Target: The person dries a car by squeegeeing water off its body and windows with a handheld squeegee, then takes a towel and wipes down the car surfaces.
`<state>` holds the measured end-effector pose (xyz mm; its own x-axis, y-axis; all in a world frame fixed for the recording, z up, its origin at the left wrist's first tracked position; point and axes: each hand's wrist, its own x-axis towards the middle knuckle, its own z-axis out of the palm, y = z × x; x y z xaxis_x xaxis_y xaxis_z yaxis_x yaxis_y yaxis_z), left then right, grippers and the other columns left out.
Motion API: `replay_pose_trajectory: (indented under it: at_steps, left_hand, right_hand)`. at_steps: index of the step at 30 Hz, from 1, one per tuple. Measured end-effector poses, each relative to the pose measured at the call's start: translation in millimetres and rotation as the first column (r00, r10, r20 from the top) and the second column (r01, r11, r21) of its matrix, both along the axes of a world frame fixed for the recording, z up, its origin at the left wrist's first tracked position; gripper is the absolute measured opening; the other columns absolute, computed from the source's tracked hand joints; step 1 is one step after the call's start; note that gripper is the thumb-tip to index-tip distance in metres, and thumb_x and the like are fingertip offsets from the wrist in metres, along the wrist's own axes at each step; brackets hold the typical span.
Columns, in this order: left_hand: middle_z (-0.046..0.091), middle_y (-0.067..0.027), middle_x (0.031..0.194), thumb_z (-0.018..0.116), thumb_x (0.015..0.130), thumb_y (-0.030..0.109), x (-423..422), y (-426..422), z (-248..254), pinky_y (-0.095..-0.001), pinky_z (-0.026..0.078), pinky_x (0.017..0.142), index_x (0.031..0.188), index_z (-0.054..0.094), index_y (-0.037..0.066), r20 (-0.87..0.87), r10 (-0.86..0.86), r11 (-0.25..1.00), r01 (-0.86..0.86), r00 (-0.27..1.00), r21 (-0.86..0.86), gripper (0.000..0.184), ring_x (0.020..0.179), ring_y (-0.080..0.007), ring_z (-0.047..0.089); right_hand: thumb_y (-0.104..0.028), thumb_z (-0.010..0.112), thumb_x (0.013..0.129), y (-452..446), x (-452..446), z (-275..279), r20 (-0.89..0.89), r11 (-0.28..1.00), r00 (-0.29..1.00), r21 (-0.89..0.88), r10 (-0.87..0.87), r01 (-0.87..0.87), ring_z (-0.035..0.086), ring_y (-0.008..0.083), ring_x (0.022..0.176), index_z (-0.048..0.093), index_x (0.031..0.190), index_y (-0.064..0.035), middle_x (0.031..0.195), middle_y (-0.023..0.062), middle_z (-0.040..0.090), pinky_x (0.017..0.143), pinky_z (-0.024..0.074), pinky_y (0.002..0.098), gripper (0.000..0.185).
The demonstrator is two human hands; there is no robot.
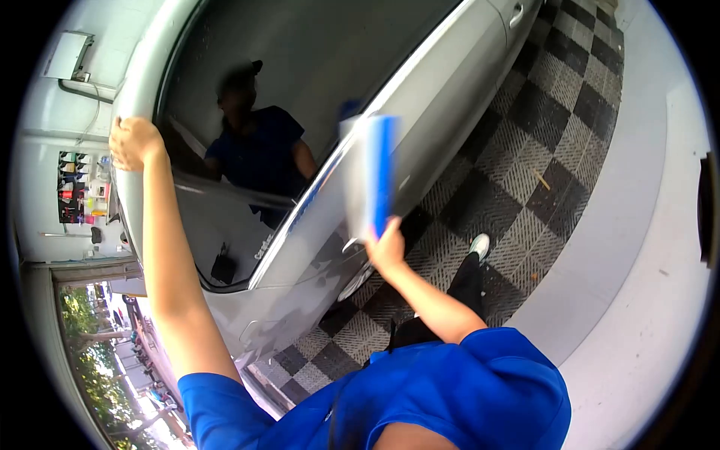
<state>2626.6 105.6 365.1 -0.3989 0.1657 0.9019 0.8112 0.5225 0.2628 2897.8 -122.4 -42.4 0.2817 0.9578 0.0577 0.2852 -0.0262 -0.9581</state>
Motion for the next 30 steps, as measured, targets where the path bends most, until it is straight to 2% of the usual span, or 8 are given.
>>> replay_pose_trajectory:
  at_steps: [5,17,19,21,24,26,28,30]
  left_hand:
    - [0.066,-0.0026,0.122,0.053,0.087,0.024,-83,-16,-28,-0.0341,0.047,0.091,0.105,0.069,0.008,-0.508,0.147,0.950,-0.265,0.849,-0.167,0.029,0.109,-0.0216,0.061]
    - [0.060,-0.0067,0.131,0.035,0.098,0.022,-68,-24,-32,-0.0385,0.038,0.103,0.128,0.059,0.011,-0.148,0.096,0.988,-0.113,0.984,-0.110,0.041,0.123,-0.0261,0.053]
    - [0.060,-0.0077,0.132,0.035,0.097,0.022,-78,-27,-34,-0.0386,0.037,0.103,0.129,0.059,0.010,-0.147,0.120,0.984,-0.137,0.982,-0.111,0.041,0.124,-0.0274,0.053]
    - [0.058,-0.0056,0.135,0.034,0.098,0.022,-84,-33,-33,-0.0407,0.038,0.103,0.132,0.057,0.013,-0.145,0.130,0.981,-0.149,0.981,-0.124,0.042,0.123,-0.0269,0.054]
    - [0.052,-0.0075,0.142,0.038,0.101,0.038,-77,-35,-41,-0.0419,0.037,0.106,0.134,0.055,0.017,-0.123,0.371,0.897,-0.389,0.921,-0.209,0.043,0.129,-0.0241,0.050]
    - [0.058,-0.0106,0.133,0.040,0.101,0.025,-92,-40,-30,-0.0443,0.044,0.100,0.128,0.058,0.013,-0.239,0.768,0.484,-0.783,0.594,-0.391,0.034,0.123,-0.0283,0.054]
    - [0.057,-0.0136,0.133,0.042,0.101,0.023,-51,-20,-31,-0.0441,0.043,0.102,0.128,0.057,0.011,-0.299,0.745,0.544,-0.803,0.596,-0.243,0.033,0.125,-0.0304,0.052]
    - [0.057,-0.0167,0.132,0.043,0.101,0.020,-8,18,-31,-0.0439,0.042,0.103,0.128,0.057,0.008,-0.363,0.720,0.606,-0.791,0.592,-0.088,0.032,0.126,-0.0324,0.051]
  right_hand:
    - [-0.010,0.055,0.089,132,125,-13,-0.606,0.908,0.702,-0.392,-0.374,0.146,0.054,0.0236,0.038,0.037,0.098,0.0047,0.062,0.0146,0.053,0.033,0.0429,0.0356,0.026]
    - [-0.007,0.056,0.087,355,250,75,-0.710,0.980,0.683,-0.055,-0.172,0.189,0.061,0.0178,0.064,0.033,0.130,-0.0003,0.099,0.0144,0.058,0.041,0.0506,0.0283,0.049]
    - [-0.008,0.055,0.086,417,260,146,-0.571,0.943,0.775,0.318,0.272,-0.097,0.063,0.0184,0.072,0.021,0.151,-0.0104,0.107,0.0134,0.058,0.061,0.0560,0.0326,0.073]
    - [-0.021,0.061,0.084,476,255,215,0.032,0.739,0.989,0.661,0.143,-0.128,0.066,0.0298,0.085,0.014,0.155,-0.0206,0.109,0.0124,0.061,0.076,0.0525,0.0375,0.086]
    - [-0.018,0.066,0.082,548,282,274,0.239,0.751,0.855,0.408,0.460,-0.518,0.063,0.0349,0.096,0.027,0.152,-0.0291,0.111,0.0142,0.061,0.086,0.0509,0.0395,0.080]
    - [-0.020,0.066,0.082,609,315,240,0.189,0.792,0.927,0.483,0.323,-0.374,0.063,0.0348,0.095,0.036,0.149,-0.0264,0.111,0.0140,0.062,0.084,0.0512,0.0387,0.073]
    - [-0.014,0.062,0.088,674,367,162,-0.040,0.775,0.999,0.631,-0.015,0.037,0.067,0.0214,0.086,0.036,0.149,-0.0176,0.114,0.0074,0.065,0.071,0.0544,0.0347,0.067]
    - [-0.003,0.053,0.091,707,437,98,-0.447,0.953,0.888,0.207,-0.108,0.220,0.053,0.0081,0.052,0.014,0.156,-0.0200,0.123,0.0082,0.062,0.040,0.0433,0.0220,0.077]
